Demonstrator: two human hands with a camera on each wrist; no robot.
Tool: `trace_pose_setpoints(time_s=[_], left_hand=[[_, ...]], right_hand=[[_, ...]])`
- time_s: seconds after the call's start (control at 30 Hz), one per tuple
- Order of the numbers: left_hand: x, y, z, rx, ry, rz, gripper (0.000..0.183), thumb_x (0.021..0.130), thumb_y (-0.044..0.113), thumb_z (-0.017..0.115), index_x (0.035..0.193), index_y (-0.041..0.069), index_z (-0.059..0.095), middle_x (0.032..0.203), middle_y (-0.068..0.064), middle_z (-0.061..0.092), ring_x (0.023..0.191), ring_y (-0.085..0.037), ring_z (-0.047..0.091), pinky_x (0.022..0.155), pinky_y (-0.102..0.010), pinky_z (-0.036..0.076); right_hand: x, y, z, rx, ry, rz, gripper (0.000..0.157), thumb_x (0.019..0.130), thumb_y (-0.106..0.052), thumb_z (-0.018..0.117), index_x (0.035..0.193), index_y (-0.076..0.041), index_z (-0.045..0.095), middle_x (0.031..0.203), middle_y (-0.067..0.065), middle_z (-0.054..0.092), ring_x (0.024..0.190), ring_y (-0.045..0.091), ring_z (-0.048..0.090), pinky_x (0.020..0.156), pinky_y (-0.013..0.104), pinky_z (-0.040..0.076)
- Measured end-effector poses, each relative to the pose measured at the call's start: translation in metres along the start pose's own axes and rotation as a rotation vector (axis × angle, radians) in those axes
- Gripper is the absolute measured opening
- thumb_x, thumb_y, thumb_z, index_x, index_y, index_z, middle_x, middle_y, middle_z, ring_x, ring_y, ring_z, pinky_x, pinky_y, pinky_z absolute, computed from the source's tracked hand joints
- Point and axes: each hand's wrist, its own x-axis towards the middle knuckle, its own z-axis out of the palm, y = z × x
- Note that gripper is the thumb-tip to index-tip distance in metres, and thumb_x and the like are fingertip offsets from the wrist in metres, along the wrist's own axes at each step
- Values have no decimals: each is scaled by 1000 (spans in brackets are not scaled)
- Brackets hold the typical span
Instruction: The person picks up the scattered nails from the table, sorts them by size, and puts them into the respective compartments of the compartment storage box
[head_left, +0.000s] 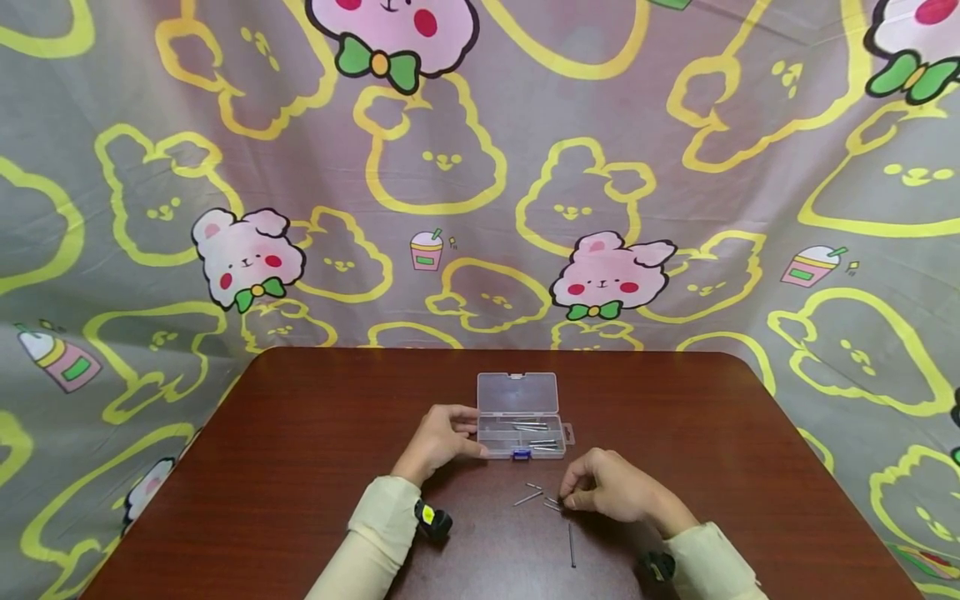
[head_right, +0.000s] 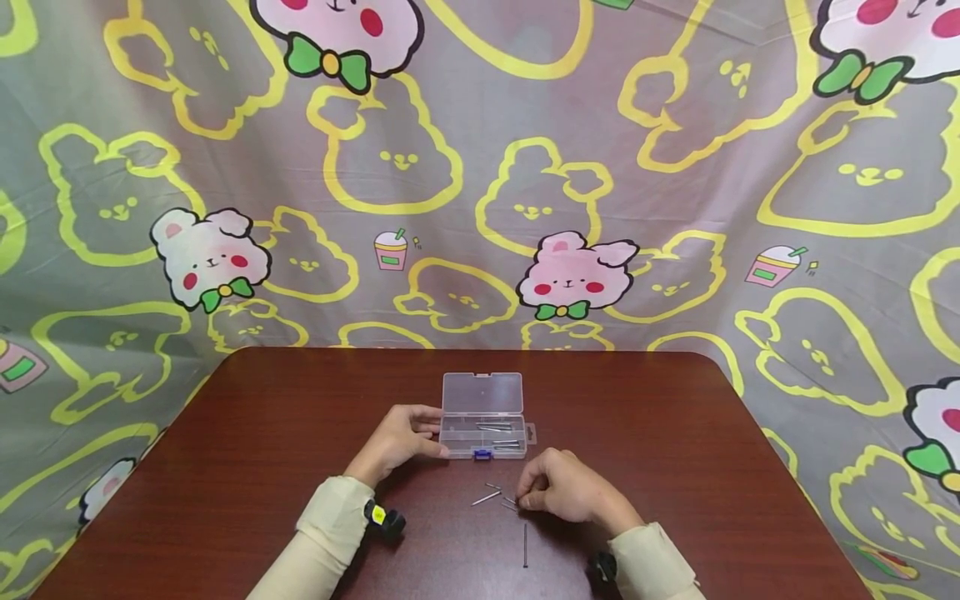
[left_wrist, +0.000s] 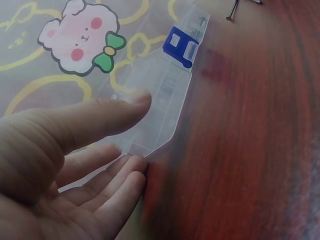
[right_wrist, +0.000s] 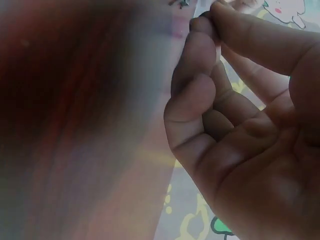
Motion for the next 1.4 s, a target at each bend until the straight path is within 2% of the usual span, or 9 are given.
trace_pose_setpoints(time_s=[0.43,0.6,0.73,0.97,1.2,1.4], left_hand=[[0,-1,0,12,1,7,64,64,0,94,123,-3,68,111,-17,71,105,-28,67,80,-35,57],[0,0,0,20,3,12,64,65,1,93,123,-4,67,111,-17,70,106,-29,67,82,-37,56],[1,0,1,17,0,13,64,65,1,93,123,-3,68,111,-17,71,105,-28,67,82,-36,56],[1,0,1,4,2,17,64,64,-1,93,123,-5,67,112,-19,70,105,-29,67,80,-35,57],[0,2,0,4,-2,19,64,65,-2,92,123,-6,67,113,-20,70,106,-30,67,81,-35,57],[0,1,1,-8,-2,14,65,65,-2,93,124,-6,67,113,-20,70,106,-30,66,79,-35,57]], right_hand=[[-11,2,11,20,-126,-61,23,72,2,85,83,-17,77,63,-11,62,59,-2,55,56,20,47],[-10,-1,13,-72,-103,-98,24,67,1,87,76,-18,75,62,-15,61,58,-4,54,54,20,47],[-9,-4,13,-163,-93,-87,25,64,-3,89,70,-21,72,65,-19,59,61,-4,52,55,19,45],[-11,-5,13,-274,-140,-107,27,71,-3,84,70,-23,66,68,-20,53,64,-4,48,57,19,43],[-11,-1,15,-342,-113,-182,30,74,0,80,71,-23,62,70,-19,50,66,-4,46,59,18,42],[-16,-6,19,-455,-139,-154,27,82,-6,78,75,-23,57,81,-16,44,75,0,44,66,20,43]])
